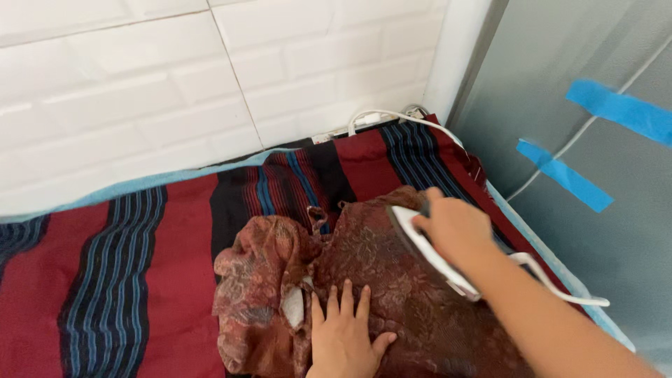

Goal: The person irons a brown patterned garment on a striped bedsheet. They repeatedly smooth the fabric with their hands and move the iron back and forth over different sections of the clothing, adjusting the garment's position as needed.

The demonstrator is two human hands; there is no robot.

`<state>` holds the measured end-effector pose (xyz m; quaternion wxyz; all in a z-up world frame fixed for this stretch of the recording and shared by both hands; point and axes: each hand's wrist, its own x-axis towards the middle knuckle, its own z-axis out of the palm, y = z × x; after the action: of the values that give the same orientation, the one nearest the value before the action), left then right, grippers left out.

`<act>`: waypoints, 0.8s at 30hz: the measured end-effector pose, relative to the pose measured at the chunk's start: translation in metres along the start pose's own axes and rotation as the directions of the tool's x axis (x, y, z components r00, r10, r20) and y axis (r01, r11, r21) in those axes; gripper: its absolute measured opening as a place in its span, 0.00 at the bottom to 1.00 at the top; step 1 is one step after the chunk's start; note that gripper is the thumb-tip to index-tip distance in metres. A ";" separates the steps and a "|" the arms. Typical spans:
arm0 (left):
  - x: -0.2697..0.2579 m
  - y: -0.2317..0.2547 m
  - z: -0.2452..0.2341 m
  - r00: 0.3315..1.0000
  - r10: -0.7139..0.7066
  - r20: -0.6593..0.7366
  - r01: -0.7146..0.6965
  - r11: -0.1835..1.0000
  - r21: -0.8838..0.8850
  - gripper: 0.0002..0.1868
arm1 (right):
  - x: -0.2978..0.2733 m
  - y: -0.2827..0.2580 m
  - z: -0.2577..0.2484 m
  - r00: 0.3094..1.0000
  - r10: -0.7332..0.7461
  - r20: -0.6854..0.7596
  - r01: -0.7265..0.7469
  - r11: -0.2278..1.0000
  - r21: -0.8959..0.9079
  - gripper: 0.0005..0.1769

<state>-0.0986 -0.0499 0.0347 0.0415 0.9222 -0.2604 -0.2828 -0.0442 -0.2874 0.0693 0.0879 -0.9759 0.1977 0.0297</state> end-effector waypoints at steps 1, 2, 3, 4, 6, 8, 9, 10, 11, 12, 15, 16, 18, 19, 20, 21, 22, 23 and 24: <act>0.005 0.003 -0.007 0.999 -0.010 0.030 0.010 1.000 0.012 0.45 | 0.004 0.014 0.001 1.000 0.014 -0.014 -0.015 0.999 -0.046 0.33; 0.010 0.004 -0.013 0.998 -0.021 0.060 0.020 0.999 0.024 0.44 | 0.008 0.030 0.001 0.999 0.027 -0.029 -0.030 0.995 -0.092 0.34; 0.016 0.004 -0.020 0.996 -0.023 0.090 0.021 1.000 0.018 0.40 | 0.017 0.046 0.000 0.997 0.081 -0.017 -0.081 0.995 -0.053 0.37; 0.023 0.003 -0.026 0.992 -0.023 0.121 0.021 1.000 0.011 0.35 | 0.025 0.062 -0.003 0.991 0.133 -0.004 -0.133 0.991 -0.015 0.41; 0.041 -0.004 -0.034 0.999 -0.008 0.040 0.009 1.000 -0.023 0.26 | 0.029 0.091 -0.006 0.990 0.130 -0.056 -0.136 0.986 -0.102 0.39; 0.072 -0.010 -0.044 0.985 0.014 -0.172 -0.028 0.996 -0.081 0.17 | 0.032 0.110 -0.017 0.989 0.124 -0.077 -0.128 0.990 -0.060 0.35; 0.092 -0.011 -0.050 0.939 0.053 -0.339 -0.053 0.999 0.009 0.14 | 0.030 0.115 -0.024 0.989 0.123 -0.087 -0.127 0.991 -0.039 0.34; 0.113 -0.011 -0.059 0.865 0.110 -0.490 -0.067 0.992 0.103 0.15 | 0.032 0.116 -0.034 0.989 0.137 -0.052 -0.140 0.989 -0.052 0.33; 0.131 -0.012 -0.066 0.816 0.114 -0.567 -0.095 0.993 0.063 0.12 | 0.036 0.114 -0.044 0.988 0.152 -0.013 -0.152 0.986 -0.064 0.33; 0.147 -0.013 -0.073 0.760 0.113 -0.640 -0.126 0.992 0.025 0.10 | 0.037 0.110 -0.051 0.986 0.167 0.026 -0.164 0.984 -0.076 0.33; 0.183 -0.010 -0.086 0.811 0.074 -0.580 -0.105 0.994 -0.021 0.15 | 0.039 0.088 -0.055 0.991 0.077 0.109 -0.075 0.997 -0.022 0.27; 0.188 -0.011 -0.087 0.837 0.074 -0.542 -0.085 0.996 0.005 0.11 | 0.040 0.082 -0.053 0.994 0.010 0.104 -0.010 1.000 -0.003 0.26; 0.196 -0.017 -0.091 0.882 0.068 -0.466 -0.046 0.997 0.058 0.09 | 0.042 0.072 -0.044 0.988 -0.126 0.089 0.123 0.992 0.034 0.25; 0.198 -0.022 -0.095 0.921 0.031 -0.388 -0.003 0.997 0.071 0.09 | 0.042 0.071 -0.041 0.986 -0.101 0.135 0.100 0.995 0.016 0.25; 0.199 -0.029 -0.099 0.951 -0.009 -0.309 0.038 0.995 0.088 0.09 | 0.042 0.071 -0.038 0.981 -0.076 0.179 0.077 0.997 -0.003 0.25; 0.199 -0.033 -0.102 0.973 -0.055 -0.226 0.081 0.991 0.108 0.09 | 0.043 0.071 -0.036 0.973 -0.051 0.225 0.057 0.998 -0.021 0.25; 0.201 -0.036 -0.105 0.966 -0.018 -0.259 0.049 0.992 0.113 0.10 | 0.045 0.073 -0.037 0.974 -0.018 0.225 0.028 0.999 -0.042 0.24; 0.202 -0.037 -0.106 0.957 0.018 -0.288 0.017 0.993 0.118 0.11 | 0.045 0.076 -0.037 0.974 0.015 0.228 -0.001 0.998 -0.064 0.24; 0.203 -0.038 -0.105 0.947 0.054 -0.316 -0.015 0.992 0.124 0.13 | 0.045 0.078 -0.037 0.972 0.048 0.230 -0.029 0.996 -0.085 0.24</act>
<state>0.1188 -0.1266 0.0122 0.0325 0.9519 -0.2829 -0.1131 -0.0324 -0.3815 0.0889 0.0701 -0.9645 0.2037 0.1530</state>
